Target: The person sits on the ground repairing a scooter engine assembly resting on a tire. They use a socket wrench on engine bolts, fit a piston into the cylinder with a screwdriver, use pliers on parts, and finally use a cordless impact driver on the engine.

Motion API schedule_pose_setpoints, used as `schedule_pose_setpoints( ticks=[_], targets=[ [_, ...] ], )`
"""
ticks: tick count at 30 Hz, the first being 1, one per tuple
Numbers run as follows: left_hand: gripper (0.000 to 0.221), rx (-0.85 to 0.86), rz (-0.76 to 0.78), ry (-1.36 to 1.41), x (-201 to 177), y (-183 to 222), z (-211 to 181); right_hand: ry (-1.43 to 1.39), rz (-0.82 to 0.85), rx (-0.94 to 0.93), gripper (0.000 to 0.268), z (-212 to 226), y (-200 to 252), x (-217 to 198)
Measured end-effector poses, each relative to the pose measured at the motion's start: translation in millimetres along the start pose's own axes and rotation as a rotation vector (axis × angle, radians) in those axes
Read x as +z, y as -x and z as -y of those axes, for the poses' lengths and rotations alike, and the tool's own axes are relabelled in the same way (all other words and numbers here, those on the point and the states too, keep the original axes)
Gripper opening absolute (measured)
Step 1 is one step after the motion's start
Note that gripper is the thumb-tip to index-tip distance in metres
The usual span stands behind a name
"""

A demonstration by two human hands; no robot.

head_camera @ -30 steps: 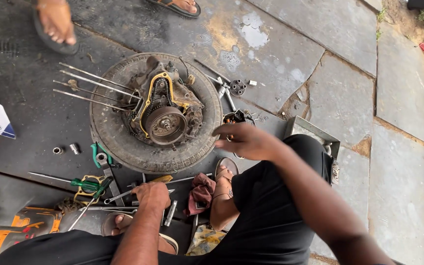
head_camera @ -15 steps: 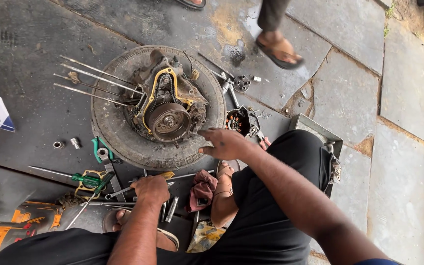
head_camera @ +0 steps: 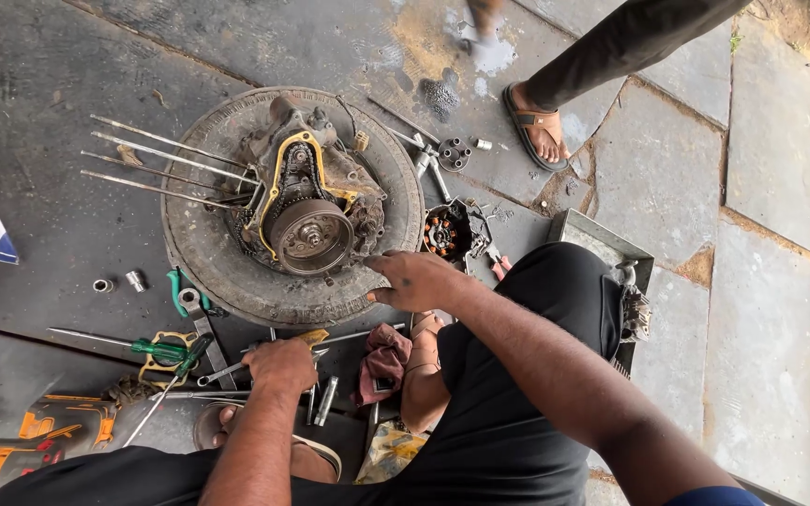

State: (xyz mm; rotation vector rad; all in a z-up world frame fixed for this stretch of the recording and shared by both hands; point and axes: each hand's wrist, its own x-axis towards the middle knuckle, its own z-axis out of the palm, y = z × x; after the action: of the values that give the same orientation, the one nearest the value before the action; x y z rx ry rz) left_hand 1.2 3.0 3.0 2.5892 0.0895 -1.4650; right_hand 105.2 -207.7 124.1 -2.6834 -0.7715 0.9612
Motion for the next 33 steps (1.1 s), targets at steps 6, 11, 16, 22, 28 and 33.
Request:
schedule_pose_setpoints(
  ticks=[6,11,16,22,28,33],
  targets=[
    [0.039,0.002,-0.029,-0.010,8,-10,1,0.024,0.039,0.031,0.068,6,-2,0],
    [0.036,-0.017,-0.034,0.020,-10,10,-2,-0.132,-0.555,-0.065,0.023,31,-24,-6],
    [0.038,-0.021,-0.083,0.027,-3,10,-2,-0.373,-0.948,0.113,0.016,63,-102,-14],
    [0.046,0.009,-0.037,-0.003,-3,-3,-7,-0.307,-1.035,0.390,0.020,83,-130,-21],
    [0.051,0.023,0.004,-0.009,0,-7,-5,-0.372,-0.968,0.560,0.021,95,-142,-24],
    [0.053,0.044,0.016,-0.031,-4,-5,-9,-0.425,-0.884,0.703,0.025,98,-144,-31]
  ],
)
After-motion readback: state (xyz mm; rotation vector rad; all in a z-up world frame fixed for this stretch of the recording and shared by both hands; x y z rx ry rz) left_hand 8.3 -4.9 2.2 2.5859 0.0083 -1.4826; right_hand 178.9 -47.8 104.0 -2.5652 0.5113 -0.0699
